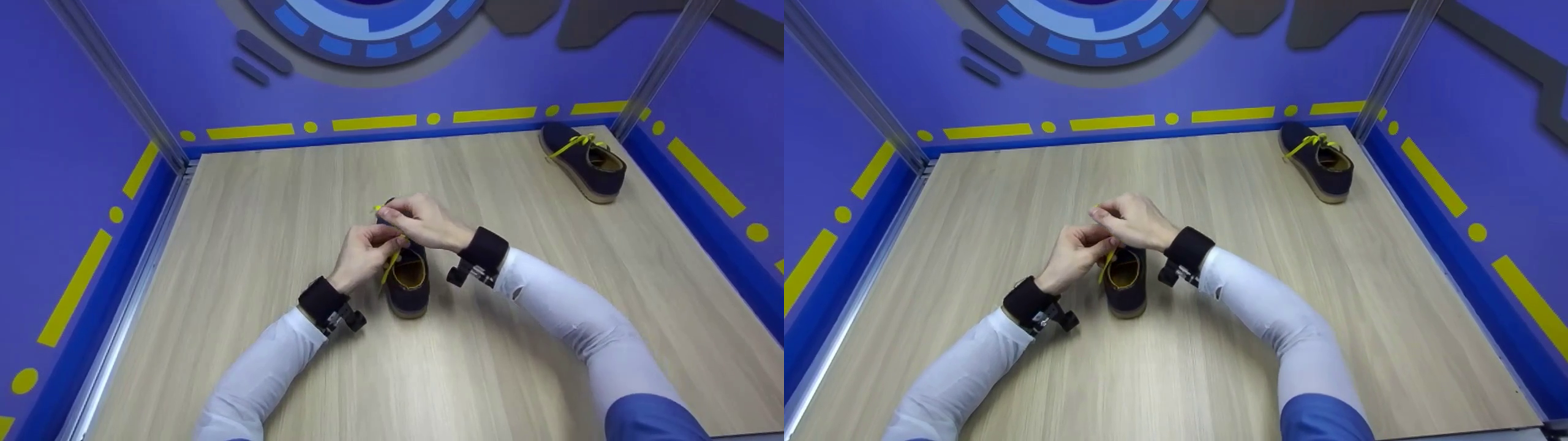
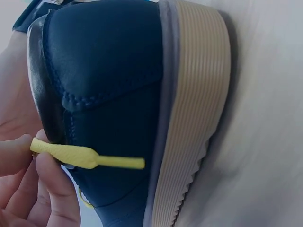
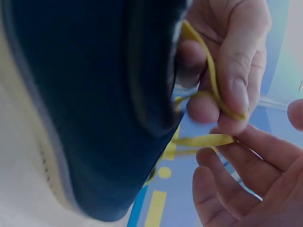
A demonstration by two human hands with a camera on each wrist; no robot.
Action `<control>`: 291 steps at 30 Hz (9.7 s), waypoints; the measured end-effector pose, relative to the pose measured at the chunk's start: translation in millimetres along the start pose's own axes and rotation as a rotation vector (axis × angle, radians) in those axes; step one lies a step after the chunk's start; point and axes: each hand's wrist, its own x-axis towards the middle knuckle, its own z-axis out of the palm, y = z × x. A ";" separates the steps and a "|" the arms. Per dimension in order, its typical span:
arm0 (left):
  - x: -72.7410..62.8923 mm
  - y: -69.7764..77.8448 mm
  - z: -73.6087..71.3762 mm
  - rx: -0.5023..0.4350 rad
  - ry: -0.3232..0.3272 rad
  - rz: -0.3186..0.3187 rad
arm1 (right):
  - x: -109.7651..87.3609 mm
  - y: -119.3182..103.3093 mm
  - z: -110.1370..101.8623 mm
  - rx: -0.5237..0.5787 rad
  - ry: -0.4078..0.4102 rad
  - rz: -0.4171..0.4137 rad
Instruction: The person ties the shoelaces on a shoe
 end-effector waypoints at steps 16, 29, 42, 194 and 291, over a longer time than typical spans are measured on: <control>-3.2 4.1 -0.6 0.045 -0.027 -0.007 | 3.5 -4.0 -6.5 -0.076 -0.276 0.030; 2.7 5.5 -0.8 -0.080 -0.009 -0.106 | -10.8 24.6 -26.5 -0.015 0.027 -0.281; 5.6 6.2 -1.1 -0.153 -0.044 -0.109 | -14.2 37.4 -20.3 -0.023 -0.009 -0.331; 9.3 28.1 0.0 0.461 0.142 -0.015 | -13.7 43.3 -26.6 0.054 -0.129 -0.003; 18.1 13.4 -16.2 -0.098 -0.021 -0.265 | -24.2 54.0 6.5 -0.142 0.241 -0.460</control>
